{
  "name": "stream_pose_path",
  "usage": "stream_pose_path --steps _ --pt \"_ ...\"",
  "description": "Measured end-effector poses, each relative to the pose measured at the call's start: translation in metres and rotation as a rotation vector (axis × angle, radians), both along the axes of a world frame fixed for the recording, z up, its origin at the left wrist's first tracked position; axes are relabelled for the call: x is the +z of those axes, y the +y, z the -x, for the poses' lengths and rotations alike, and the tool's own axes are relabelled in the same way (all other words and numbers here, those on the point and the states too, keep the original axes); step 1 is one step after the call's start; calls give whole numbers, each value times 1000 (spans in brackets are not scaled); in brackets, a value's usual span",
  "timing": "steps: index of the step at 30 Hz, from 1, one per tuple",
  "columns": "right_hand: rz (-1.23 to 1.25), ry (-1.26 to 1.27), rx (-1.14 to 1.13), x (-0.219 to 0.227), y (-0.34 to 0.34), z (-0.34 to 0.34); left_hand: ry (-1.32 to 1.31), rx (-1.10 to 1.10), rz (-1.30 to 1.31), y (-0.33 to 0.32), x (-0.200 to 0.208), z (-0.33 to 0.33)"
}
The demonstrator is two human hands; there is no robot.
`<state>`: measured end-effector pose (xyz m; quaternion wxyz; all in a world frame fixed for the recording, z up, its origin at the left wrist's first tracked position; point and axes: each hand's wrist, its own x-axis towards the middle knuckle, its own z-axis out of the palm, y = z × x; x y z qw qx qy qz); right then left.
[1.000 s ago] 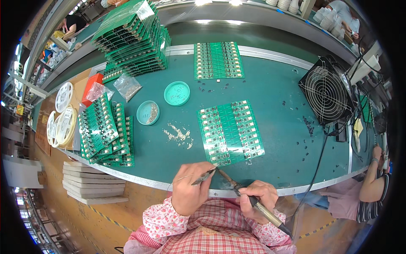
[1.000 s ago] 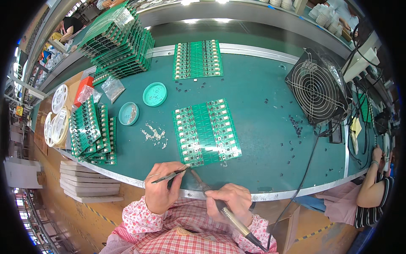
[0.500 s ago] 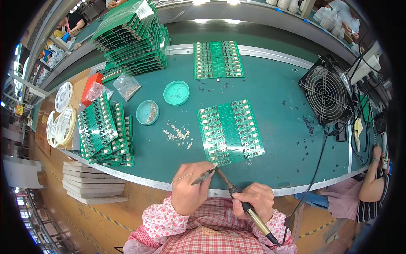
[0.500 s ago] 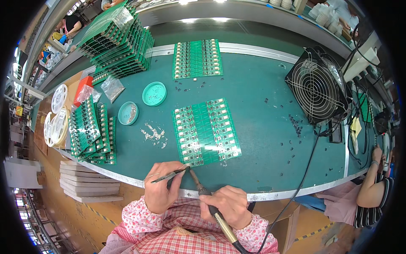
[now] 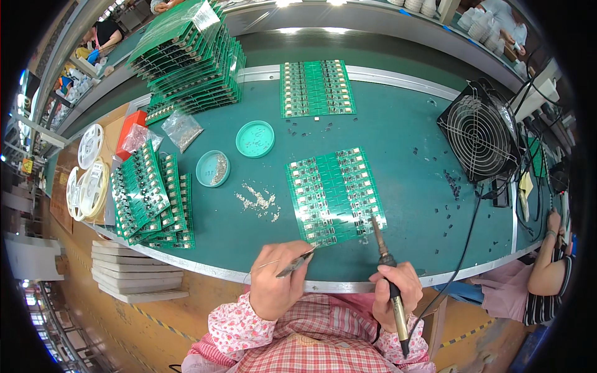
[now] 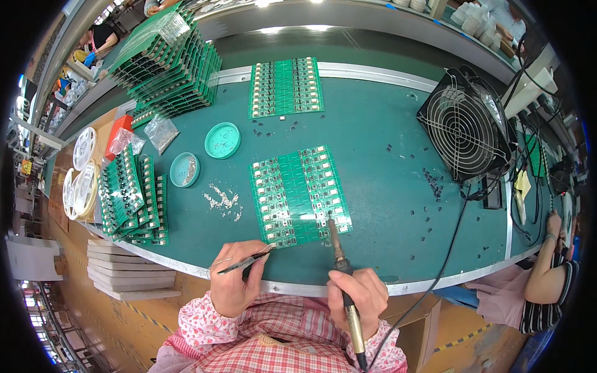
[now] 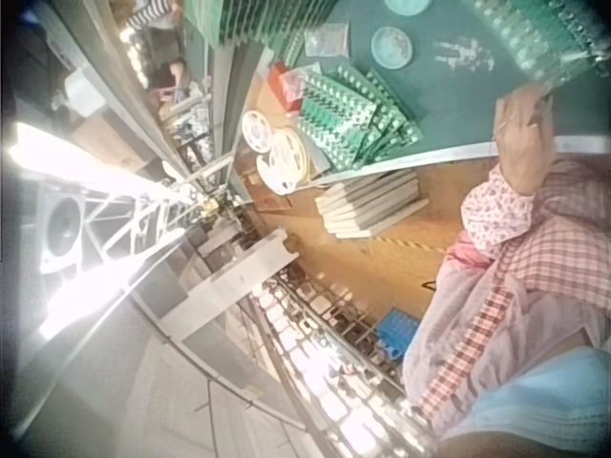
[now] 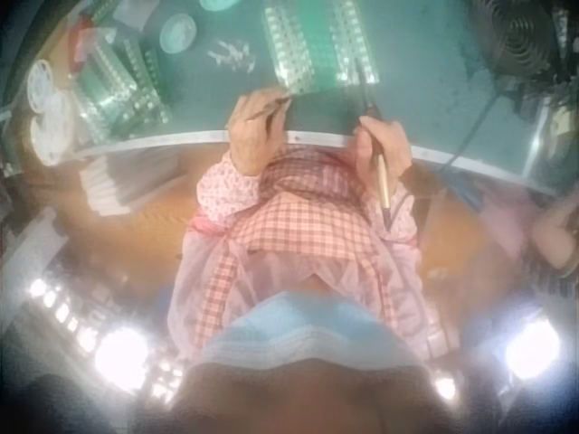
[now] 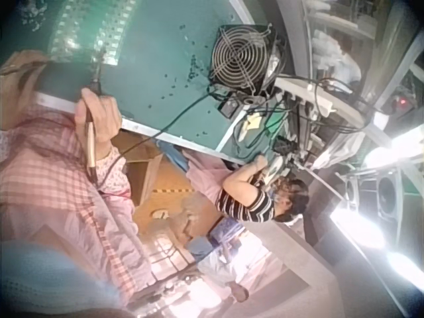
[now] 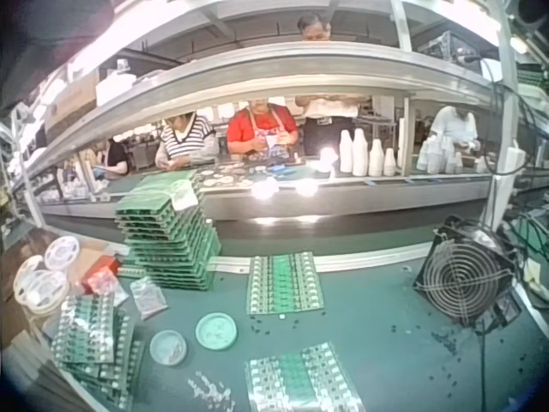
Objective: The person solders small electronic components onto circuit boards using a soldering iron, solder wire, and tweezers.
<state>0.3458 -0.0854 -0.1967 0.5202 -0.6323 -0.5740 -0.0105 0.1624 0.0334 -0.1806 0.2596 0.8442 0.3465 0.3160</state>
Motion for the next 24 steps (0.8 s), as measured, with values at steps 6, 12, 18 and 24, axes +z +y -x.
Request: stream_pose_path --steps 6,12,18,24 --pt "232 -61 -95 13 -1 -9 -20 9 114 -1 11 3" --pt "433 -216 -296 17 24 -21 -64 78 167 5 2 8" --pt "423 -202 -213 21 33 -14 -97 88 257 2 -5 6" --pt "330 234 -312 22 38 -1 -90 37 280 6 -2 9"
